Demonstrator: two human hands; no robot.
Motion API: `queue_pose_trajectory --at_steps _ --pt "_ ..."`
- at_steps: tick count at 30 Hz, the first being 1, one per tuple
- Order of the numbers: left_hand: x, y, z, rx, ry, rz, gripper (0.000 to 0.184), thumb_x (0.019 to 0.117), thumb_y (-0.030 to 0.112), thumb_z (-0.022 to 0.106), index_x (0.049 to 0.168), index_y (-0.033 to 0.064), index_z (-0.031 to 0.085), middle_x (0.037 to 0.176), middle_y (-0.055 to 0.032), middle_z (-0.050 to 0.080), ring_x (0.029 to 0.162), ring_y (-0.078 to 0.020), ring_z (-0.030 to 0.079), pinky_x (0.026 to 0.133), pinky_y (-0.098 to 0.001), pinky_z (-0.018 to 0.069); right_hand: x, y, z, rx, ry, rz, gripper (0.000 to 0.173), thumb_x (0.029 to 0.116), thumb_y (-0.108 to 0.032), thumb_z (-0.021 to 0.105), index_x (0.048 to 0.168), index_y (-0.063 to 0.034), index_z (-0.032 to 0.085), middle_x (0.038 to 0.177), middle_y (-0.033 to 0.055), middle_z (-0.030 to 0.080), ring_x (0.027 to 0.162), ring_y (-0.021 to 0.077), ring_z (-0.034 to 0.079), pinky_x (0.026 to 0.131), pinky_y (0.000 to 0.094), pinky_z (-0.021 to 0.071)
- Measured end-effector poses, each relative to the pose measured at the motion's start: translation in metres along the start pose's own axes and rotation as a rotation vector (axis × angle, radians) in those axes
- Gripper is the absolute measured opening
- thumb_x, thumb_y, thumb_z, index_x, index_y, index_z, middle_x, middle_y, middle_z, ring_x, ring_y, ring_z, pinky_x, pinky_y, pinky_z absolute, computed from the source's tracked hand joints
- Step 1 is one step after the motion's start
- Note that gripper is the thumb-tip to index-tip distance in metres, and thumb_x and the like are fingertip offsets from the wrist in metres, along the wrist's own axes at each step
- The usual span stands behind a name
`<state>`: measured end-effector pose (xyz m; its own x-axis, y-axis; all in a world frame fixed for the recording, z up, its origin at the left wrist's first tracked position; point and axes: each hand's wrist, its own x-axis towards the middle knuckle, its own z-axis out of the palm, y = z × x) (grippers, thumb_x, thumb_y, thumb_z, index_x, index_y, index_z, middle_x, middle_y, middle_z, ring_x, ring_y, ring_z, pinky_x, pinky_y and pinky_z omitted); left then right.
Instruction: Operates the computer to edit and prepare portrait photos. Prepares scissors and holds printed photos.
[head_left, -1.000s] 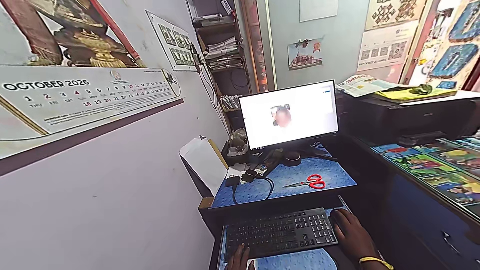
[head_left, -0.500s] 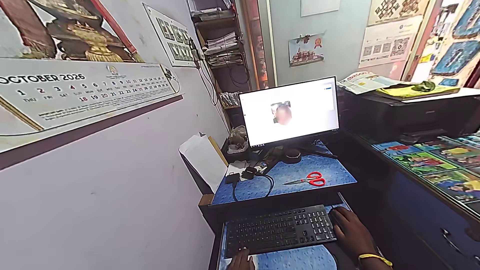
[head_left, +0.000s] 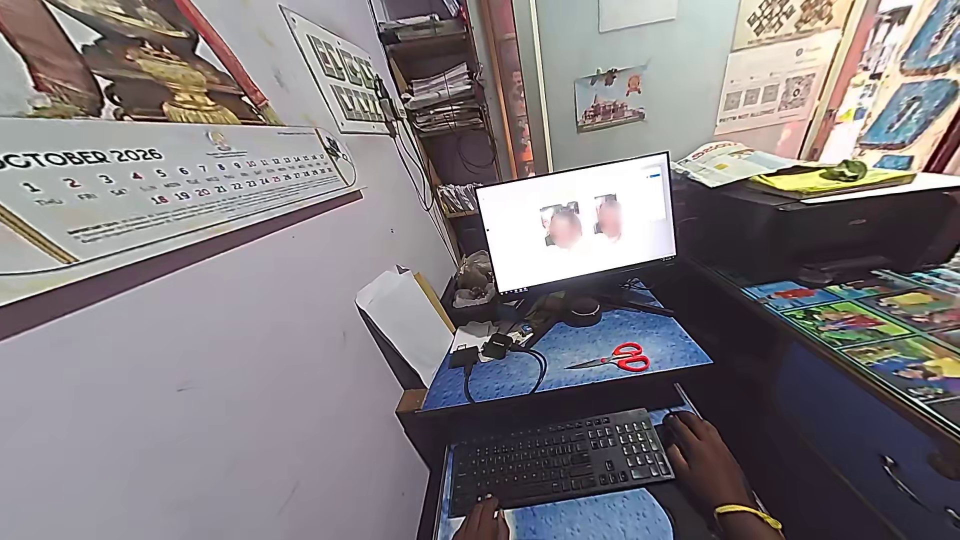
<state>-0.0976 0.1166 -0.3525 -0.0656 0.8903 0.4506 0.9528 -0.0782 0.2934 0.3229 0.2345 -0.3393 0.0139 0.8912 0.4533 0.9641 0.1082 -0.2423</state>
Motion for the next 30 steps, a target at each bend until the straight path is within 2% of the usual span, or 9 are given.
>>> queue_pose_trajectory --at_steps 3,18,30 --pt "0.0006 -0.0015 0.0010 0.002 0.023 0.010 0.030 0.0975 0.021 0.057 0.110 -0.0004 0.074 0.106 -0.0178 0.075 0.095 -0.0331 0.075 0.083 -0.0484 0.0607 0.0001 -0.0001 0.0001 -0.004 0.003 0.006 0.045 0.0858 -0.032 0.060 0.127 -0.0181 0.072 0.139 0.0097 0.063 0.129 0.0340 0.059 0.100 0.0529 0.0523" --pt "0.0003 -0.0008 0.0009 0.011 0.041 0.003 0.029 0.0972 0.022 0.057 0.108 0.0010 0.075 0.101 -0.0166 0.075 0.089 -0.0313 0.075 0.077 -0.0474 0.0614 -0.0001 0.0014 -0.0009 0.014 -0.004 -0.015 0.045 0.0860 -0.032 0.059 0.127 -0.0191 0.072 0.139 0.0082 0.063 0.130 0.0317 0.058 0.102 0.0508 0.0517" --pt "0.0001 -0.0011 0.0010 0.000 0.034 -0.006 0.030 0.0976 0.022 0.057 0.109 0.0009 0.074 0.102 -0.0169 0.075 0.091 -0.0321 0.075 0.078 -0.0479 0.0611 0.0004 0.0010 -0.0034 0.020 0.011 -0.056 0.045 0.0849 -0.032 0.059 0.125 -0.0181 0.073 0.136 0.0081 0.065 0.127 0.0314 0.060 0.101 0.0506 0.0525"
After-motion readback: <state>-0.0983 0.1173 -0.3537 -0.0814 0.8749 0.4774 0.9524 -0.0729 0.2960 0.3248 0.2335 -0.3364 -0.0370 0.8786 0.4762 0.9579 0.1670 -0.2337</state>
